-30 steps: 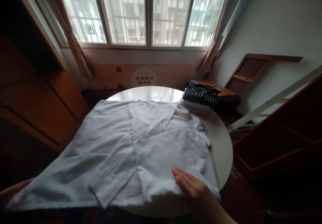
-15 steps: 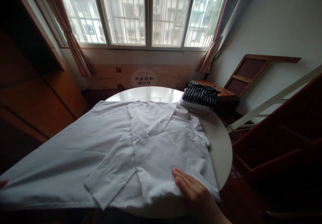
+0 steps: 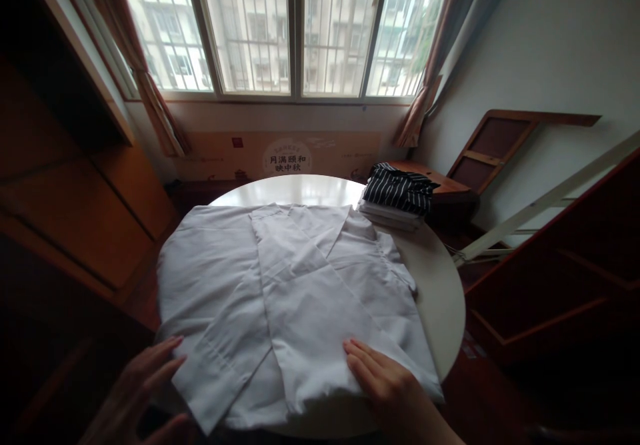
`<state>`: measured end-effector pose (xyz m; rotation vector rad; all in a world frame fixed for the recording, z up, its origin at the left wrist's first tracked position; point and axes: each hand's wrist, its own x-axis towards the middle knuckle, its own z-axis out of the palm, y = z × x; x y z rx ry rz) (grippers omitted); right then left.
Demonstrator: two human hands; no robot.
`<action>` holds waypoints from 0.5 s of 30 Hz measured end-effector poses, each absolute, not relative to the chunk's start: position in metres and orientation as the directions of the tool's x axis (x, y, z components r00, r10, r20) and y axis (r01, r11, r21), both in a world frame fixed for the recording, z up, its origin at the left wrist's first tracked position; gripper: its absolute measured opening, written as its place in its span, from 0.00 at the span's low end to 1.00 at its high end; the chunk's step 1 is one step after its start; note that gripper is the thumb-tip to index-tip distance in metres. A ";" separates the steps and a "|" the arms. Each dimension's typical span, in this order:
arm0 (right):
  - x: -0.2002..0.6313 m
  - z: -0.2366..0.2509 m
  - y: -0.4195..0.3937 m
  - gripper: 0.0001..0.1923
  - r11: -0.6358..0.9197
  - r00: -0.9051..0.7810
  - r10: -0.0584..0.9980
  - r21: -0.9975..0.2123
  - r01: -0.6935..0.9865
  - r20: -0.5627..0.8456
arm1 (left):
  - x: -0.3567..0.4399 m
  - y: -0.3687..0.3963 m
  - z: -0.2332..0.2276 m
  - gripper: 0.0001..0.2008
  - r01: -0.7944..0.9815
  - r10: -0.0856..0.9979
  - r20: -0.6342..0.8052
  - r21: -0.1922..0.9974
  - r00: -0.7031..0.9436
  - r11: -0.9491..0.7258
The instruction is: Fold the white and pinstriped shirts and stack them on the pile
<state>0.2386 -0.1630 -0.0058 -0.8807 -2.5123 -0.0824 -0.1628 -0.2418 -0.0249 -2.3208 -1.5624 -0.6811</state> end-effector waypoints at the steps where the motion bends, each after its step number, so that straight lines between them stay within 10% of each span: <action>1: 0.239 -0.006 -0.163 0.20 0.790 -0.679 0.575 -0.093 0.606 0.456 | -0.145 -0.241 -0.026 0.28 0.900 0.780 0.508 0.018 0.367 -0.435; 15: 0.256 -0.007 -0.160 0.20 0.793 -0.680 0.555 -0.055 0.607 0.479 | -0.199 -0.244 -0.054 0.22 0.941 0.772 0.597 0.081 0.218 -0.328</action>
